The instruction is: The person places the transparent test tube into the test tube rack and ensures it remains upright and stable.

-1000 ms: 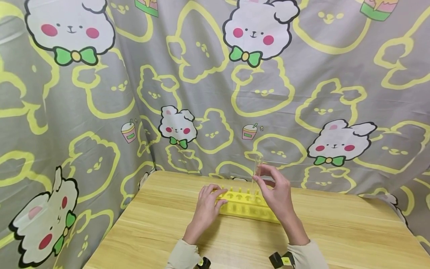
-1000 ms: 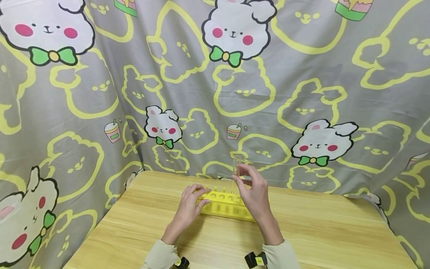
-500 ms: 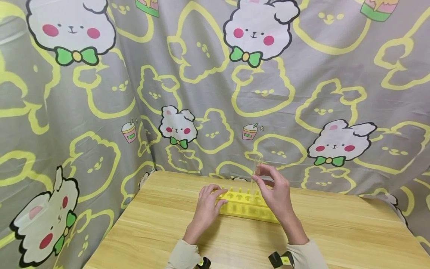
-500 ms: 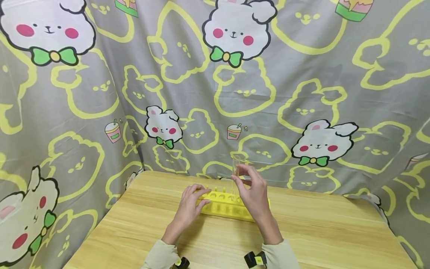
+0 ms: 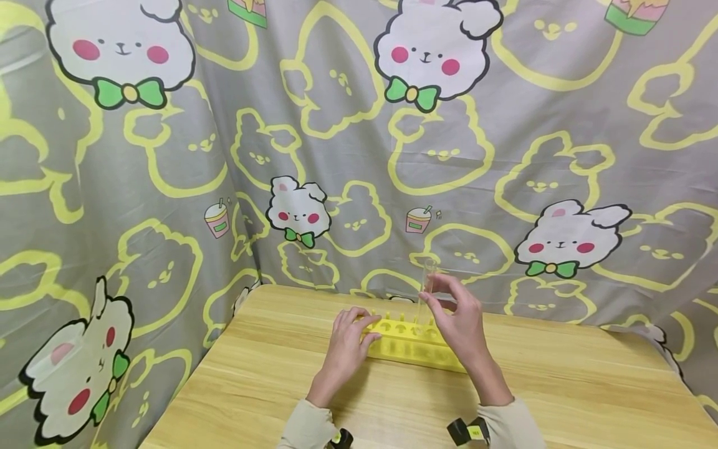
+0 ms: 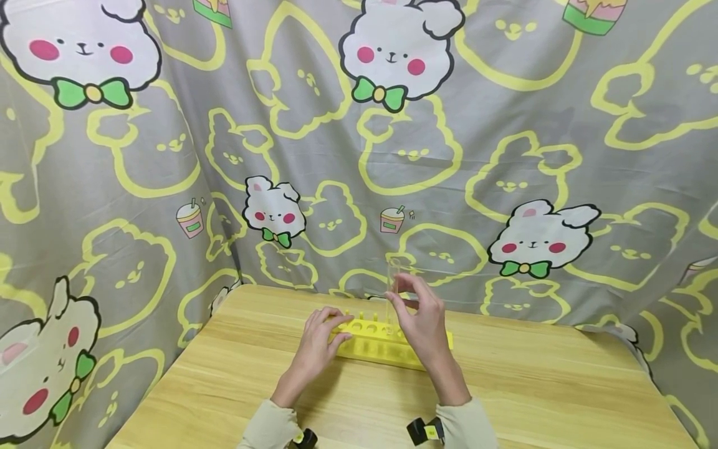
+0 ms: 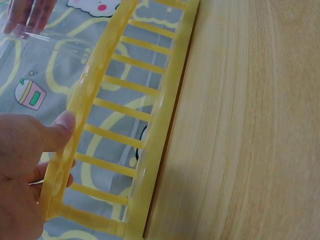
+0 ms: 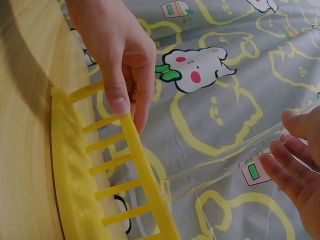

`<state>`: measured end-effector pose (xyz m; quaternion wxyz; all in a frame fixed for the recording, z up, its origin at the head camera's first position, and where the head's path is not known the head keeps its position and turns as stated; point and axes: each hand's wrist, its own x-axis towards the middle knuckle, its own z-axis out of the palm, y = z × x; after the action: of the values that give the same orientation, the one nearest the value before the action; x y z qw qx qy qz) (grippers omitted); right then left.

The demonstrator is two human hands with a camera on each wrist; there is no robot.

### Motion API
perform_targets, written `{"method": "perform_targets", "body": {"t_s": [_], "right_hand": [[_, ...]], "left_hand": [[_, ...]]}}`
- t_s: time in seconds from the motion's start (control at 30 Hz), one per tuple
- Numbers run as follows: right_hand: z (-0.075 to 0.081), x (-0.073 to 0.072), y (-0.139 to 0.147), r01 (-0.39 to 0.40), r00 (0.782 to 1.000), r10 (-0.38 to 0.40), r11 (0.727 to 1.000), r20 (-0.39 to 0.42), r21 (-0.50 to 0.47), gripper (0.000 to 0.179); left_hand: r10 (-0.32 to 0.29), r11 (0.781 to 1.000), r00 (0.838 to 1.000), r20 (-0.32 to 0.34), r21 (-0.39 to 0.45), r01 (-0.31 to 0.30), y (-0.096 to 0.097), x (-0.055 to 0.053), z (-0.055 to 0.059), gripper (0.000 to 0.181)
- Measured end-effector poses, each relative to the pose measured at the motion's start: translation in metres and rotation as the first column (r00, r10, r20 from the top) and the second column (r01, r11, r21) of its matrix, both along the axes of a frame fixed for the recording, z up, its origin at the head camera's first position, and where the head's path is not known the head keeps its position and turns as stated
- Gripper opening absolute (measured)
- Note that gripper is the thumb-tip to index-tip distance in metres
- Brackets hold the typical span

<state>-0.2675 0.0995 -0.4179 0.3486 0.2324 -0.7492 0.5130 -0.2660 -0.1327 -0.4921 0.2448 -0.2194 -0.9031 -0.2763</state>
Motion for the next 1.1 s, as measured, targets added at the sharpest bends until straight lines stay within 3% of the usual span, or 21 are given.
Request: {"method": "perform_targets", "body": {"t_s": [0.73, 1.1], "right_hand": [[0.004, 0.005, -0.008, 0.017, 0.999, -0.018, 1.000, -0.039, -0.019, 0.038], [-0.007, -0.001, -0.004, 0.001, 1.000, -0.001, 1.000, -0.001, -0.001, 0.035]], "left_hand": [[0.000, 1.000, 1.000, -0.016, -0.003, 0.000, 0.001, -0.002, -0.002, 0.035], [0.011, 1.000, 1.000, -0.019, -0.016, -0.011, 0.000, -0.001, -0.001, 0.035]]}}
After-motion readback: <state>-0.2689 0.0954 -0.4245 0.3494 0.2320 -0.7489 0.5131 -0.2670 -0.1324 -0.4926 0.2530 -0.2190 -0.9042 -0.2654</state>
